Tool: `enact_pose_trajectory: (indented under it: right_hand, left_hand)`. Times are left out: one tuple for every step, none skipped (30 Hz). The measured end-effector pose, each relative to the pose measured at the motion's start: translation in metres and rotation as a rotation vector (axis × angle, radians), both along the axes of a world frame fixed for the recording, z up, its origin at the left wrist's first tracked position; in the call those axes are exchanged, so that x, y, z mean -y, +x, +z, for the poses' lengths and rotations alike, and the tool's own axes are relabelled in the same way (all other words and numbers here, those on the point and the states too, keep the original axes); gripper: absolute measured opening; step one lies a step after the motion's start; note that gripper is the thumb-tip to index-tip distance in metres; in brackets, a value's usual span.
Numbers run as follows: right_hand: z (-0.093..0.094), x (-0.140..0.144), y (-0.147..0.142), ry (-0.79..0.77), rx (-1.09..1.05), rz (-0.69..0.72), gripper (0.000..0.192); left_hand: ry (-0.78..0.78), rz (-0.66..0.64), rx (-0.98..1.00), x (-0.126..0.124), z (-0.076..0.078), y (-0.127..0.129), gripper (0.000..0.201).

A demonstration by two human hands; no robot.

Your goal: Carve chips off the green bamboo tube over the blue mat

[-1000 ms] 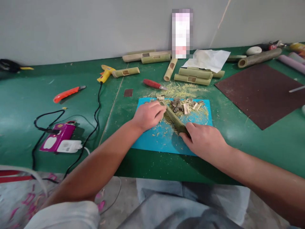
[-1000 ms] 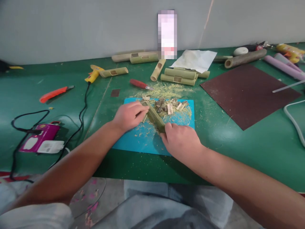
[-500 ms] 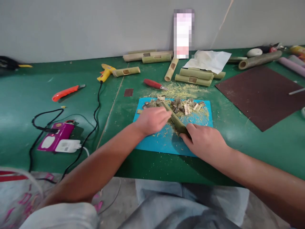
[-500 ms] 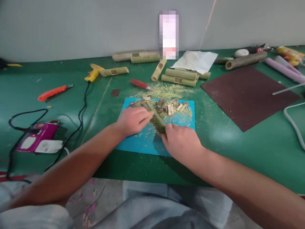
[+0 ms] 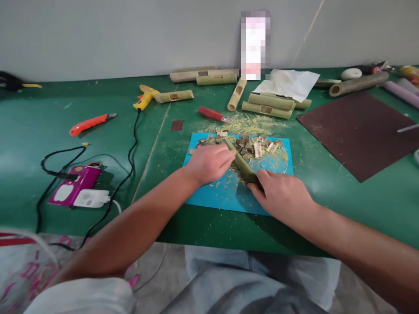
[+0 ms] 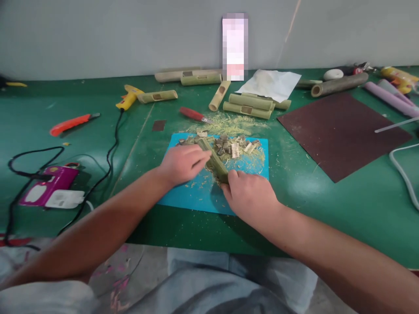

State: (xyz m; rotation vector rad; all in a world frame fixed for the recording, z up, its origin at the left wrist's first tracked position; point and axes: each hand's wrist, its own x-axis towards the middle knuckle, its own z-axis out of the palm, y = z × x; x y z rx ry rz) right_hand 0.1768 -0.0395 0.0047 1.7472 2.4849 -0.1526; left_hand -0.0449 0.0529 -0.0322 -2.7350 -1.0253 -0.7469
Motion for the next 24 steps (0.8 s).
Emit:
enact_pose_trajectory:
  right_hand:
    - [0.000, 0.000, 0.000, 0.001, 0.001, 0.002, 0.030]
    - [0.000, 0.000, 0.000, 0.003, 0.002, 0.004, 0.030]
    - [-0.001, 0.000, 0.000, 0.004, 0.004, 0.007, 0.030]
    - [0.000, 0.000, 0.000, 0.006, 0.005, 0.007, 0.030]
    - [0.000, -0.001, 0.000, 0.005, 0.006, 0.009, 0.031]
    - [0.000, -0.001, 0.000, 0.003, 0.007, 0.008, 0.031]
    - [0.000, -0.001, 0.000, 0.002, 0.006, 0.008, 0.030]
    - [0.000, -0.001, 0.000, 0.002, 0.003, 0.008, 0.030]
    - [0.000, -0.001, 0.000, 0.005, 0.000, 0.006, 0.030]
    - [0.000, -0.001, 0.000, 0.009, -0.005, 0.007, 0.030]
    - [0.000, -0.001, 0.000, 0.011, -0.009, 0.007, 0.030]
    - [0.000, -0.001, 0.000, 0.012, -0.012, 0.007, 0.030]
    - [0.000, -0.001, 0.000, 0.010, -0.013, 0.006, 0.029]
    - [0.000, 0.000, 0.000, 0.007, -0.015, 0.005, 0.029]
    - [0.000, 0.000, 0.001, 0.006, -0.017, 0.004, 0.029]
    - [-0.001, 0.000, 0.001, 0.008, -0.021, 0.004, 0.029]
    - [-0.001, 0.000, 0.002, 0.013, -0.026, 0.005, 0.029]
    - [-0.001, 0.000, 0.002, 0.018, -0.030, 0.006, 0.029]
    - [-0.002, 0.000, 0.002, 0.022, -0.033, 0.007, 0.029]
    - [-0.002, -0.001, 0.002, 0.025, -0.034, 0.008, 0.028]
    - [-0.003, -0.001, 0.002, 0.026, -0.035, 0.010, 0.028]
    - [-0.003, -0.001, 0.002, 0.027, -0.034, 0.009, 0.028]
    - [-0.003, -0.001, 0.002, 0.024, -0.033, 0.007, 0.028]
    - [-0.003, -0.001, 0.002, 0.020, -0.032, 0.006, 0.028]
  left_hand:
    - [-0.020, -0.021, -0.006, -0.001, 0.000, -0.001, 0.031]
    - [-0.030, -0.016, 0.008, -0.003, -0.001, -0.001, 0.030]
    - [-0.033, 0.014, 0.034, -0.006, -0.001, -0.003, 0.029]
    - [-0.033, 0.053, 0.060, -0.008, -0.001, -0.004, 0.028]
    - [-0.037, 0.089, 0.082, -0.011, -0.001, -0.005, 0.027]
    - [-0.045, 0.113, 0.100, -0.013, 0.000, -0.007, 0.025]
    - [-0.059, 0.121, 0.114, -0.014, 0.000, -0.007, 0.024]
    - [-0.076, 0.121, 0.127, -0.015, 0.001, -0.008, 0.022]
    - [-0.095, 0.121, 0.141, -0.016, 0.002, -0.008, 0.021]
    - [-0.117, 0.123, 0.159, -0.016, 0.003, -0.008, 0.019]
    - [-0.140, 0.122, 0.178, -0.016, 0.004, -0.008, 0.017]
    - [-0.164, 0.118, 0.195, -0.016, 0.005, -0.008, 0.016]
    - [-0.186, 0.109, 0.210, -0.016, 0.006, -0.008, 0.015]
    - [-0.202, 0.098, 0.223, -0.017, 0.006, -0.008, 0.015]
    - [-0.206, 0.090, 0.232, -0.017, 0.006, -0.009, 0.015]
    - [-0.202, 0.088, 0.237, -0.018, 0.006, -0.009, 0.016]
    - [-0.190, 0.091, 0.235, -0.018, 0.005, -0.009, 0.017]
    - [-0.175, 0.097, 0.230, -0.019, 0.004, -0.009, 0.019]
    - [-0.161, 0.102, 0.222, -0.019, 0.004, -0.009, 0.021]
    - [-0.150, 0.105, 0.212, -0.019, 0.003, -0.009, 0.022]
    - [-0.142, 0.106, 0.202, -0.019, 0.003, -0.009, 0.021]
    - [-0.135, 0.107, 0.191, -0.018, 0.002, -0.008, 0.021]
    - [-0.127, 0.112, 0.182, -0.018, 0.002, -0.008, 0.020]
    - [-0.119, 0.117, 0.172, -0.018, 0.002, -0.008, 0.020]
